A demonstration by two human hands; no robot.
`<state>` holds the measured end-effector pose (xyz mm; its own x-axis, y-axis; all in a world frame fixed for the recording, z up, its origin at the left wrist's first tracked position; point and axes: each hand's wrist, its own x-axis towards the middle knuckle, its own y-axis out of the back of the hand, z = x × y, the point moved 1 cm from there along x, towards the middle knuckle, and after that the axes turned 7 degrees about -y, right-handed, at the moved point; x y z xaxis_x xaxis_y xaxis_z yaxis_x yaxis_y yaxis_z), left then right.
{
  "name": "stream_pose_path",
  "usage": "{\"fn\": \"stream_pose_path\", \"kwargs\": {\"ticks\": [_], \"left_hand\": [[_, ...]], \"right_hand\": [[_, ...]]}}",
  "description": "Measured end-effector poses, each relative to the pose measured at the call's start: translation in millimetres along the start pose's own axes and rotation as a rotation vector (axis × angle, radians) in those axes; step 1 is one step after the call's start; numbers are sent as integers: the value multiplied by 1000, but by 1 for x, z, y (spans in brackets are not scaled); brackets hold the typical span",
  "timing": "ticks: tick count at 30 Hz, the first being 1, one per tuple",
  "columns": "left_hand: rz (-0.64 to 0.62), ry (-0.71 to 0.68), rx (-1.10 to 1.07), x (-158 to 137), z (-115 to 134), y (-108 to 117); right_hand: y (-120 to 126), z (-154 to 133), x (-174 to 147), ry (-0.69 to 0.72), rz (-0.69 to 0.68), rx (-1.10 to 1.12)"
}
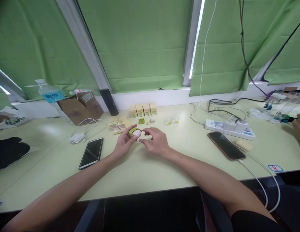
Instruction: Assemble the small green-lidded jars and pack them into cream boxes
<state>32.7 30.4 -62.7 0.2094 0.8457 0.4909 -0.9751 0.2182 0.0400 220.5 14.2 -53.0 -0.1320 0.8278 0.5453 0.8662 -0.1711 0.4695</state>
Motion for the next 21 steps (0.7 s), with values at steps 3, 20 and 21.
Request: {"fn": "stream_pose_path", "kwargs": {"ticks": [3, 20, 21], "left_hand": [[-27, 84, -108, 2, 2, 0], [-115, 101, -244, -5, 0, -9], [-110, 88, -204, -5, 0, -10]], "right_hand": [[4, 3, 0, 294, 85, -231], [-3, 4, -1, 622, 159, -383], [-3, 5, -1, 627, 155, -380]]}}
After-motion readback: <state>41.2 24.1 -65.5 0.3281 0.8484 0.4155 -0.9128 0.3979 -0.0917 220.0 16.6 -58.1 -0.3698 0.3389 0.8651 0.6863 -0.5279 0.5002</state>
